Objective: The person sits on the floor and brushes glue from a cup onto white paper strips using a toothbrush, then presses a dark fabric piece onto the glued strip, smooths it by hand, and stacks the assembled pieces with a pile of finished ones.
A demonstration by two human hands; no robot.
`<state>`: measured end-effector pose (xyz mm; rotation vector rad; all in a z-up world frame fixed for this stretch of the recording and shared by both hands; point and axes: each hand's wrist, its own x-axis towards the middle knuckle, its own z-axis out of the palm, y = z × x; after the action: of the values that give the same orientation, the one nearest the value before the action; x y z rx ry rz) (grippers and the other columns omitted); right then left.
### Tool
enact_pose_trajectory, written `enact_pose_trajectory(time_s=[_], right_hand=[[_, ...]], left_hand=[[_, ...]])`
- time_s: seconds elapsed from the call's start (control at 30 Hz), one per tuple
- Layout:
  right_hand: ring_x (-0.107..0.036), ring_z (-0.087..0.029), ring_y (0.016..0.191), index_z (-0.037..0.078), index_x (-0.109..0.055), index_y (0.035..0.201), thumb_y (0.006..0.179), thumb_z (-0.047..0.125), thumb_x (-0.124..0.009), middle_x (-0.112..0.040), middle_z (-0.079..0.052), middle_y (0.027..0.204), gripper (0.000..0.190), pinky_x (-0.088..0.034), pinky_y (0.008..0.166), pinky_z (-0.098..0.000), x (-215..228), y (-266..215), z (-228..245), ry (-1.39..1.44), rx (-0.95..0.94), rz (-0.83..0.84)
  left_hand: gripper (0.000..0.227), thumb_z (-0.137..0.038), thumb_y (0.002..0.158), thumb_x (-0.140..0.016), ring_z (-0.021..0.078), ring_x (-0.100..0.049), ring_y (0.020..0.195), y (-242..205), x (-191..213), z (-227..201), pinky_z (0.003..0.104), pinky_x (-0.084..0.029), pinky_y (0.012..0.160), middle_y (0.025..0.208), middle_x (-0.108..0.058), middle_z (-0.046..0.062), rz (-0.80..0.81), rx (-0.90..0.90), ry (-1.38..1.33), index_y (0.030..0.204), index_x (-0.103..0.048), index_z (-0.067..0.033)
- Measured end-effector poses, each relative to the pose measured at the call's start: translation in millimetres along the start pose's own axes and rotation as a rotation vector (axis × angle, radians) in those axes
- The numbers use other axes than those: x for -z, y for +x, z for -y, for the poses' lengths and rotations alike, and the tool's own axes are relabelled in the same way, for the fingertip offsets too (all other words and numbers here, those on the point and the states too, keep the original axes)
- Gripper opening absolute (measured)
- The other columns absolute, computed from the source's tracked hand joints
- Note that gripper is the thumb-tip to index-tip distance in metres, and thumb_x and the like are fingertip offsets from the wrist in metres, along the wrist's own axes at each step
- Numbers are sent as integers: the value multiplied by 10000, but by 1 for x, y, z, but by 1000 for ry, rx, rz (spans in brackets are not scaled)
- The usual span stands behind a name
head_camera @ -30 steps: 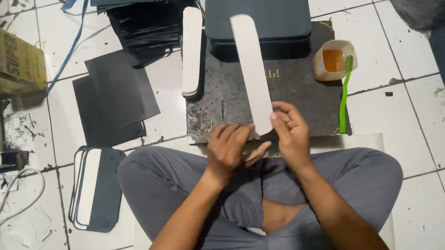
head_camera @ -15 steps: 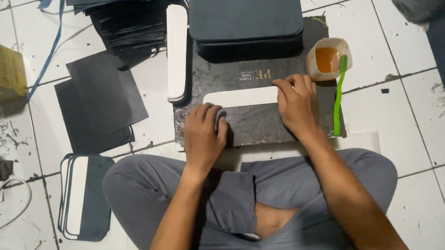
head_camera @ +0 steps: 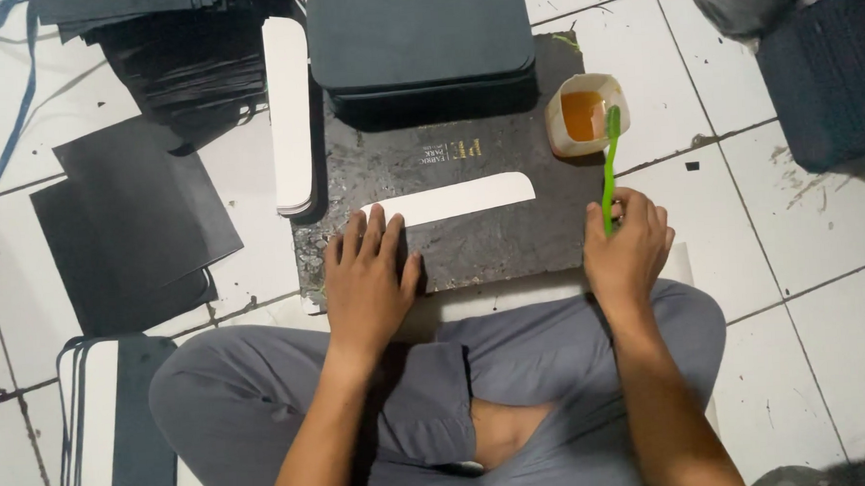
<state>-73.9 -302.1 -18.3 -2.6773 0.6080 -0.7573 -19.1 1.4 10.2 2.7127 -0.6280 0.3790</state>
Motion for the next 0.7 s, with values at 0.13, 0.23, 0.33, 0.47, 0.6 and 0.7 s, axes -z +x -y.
enact_pose_trajectory(time_s=[0.13, 0.23, 0.33, 0.47, 0.6, 0.7], right_hand=[[-670, -449, 877, 27, -676, 1148, 984, 79, -717, -680, -180, 905, 178, -495, 743, -549, 10, -2, 7, 73, -87, -36], [-685, -461, 877, 61, -677, 1168, 1008, 126, -698, -697, -173, 911, 174, -513, 732, -574, 14, 0, 1, 74, -111, -46], [-686, -485, 829, 27, -705, 1162, 1048, 126, -659, -707, -203, 892, 158, -507, 715, -582, 21, 7, -5, 137, -83, -40], [-716, -402, 827, 101, -757, 1146, 1064, 203, -696, -715, -121, 889, 144, -541, 720, -516, 40, 36, -13, -35, 45, -16], [-598, -142, 593, 138, -768, 1201, 1068, 214, -722, -680, 21, 788, 160, -396, 544, -275, 69, 68, 5, -453, 332, 56], [-650, -154, 649, 206, -810, 1127, 1046, 281, -717, -718, 31, 842, 144, -435, 551, -292, 70, 89, 15, -565, 389, 123]], left_hand=[[469, -331, 903, -713, 346, -560, 1324, -2, 7, -3, 513, -396, 1080, 1335, -683, 176, 35, 18, -13, 1315, -693, -108], [463, -308, 902, -705, 351, -533, 1345, -3, 6, -3, 514, -385, 1084, 1363, -665, 180, 51, 30, -49, 1316, -690, -100], [472, -302, 892, -708, 360, -527, 1350, -4, 4, -1, 528, -385, 1084, 1368, -659, 186, 62, 35, -56, 1318, -687, -101], [462, -291, 888, -710, 355, -532, 1341, -3, 7, -2, 516, -392, 1079, 1363, -661, 183, 60, 32, -44, 1309, -690, -101], [477, -281, 927, -640, 366, -472, 1380, -5, 9, -3, 505, -366, 1092, 1449, -566, 177, 69, 13, -77, 1328, -628, -22], [485, -282, 926, -637, 368, -479, 1375, -6, 10, -4, 493, -380, 1075, 1464, -560, 177, 99, 12, -68, 1336, -624, -24]])
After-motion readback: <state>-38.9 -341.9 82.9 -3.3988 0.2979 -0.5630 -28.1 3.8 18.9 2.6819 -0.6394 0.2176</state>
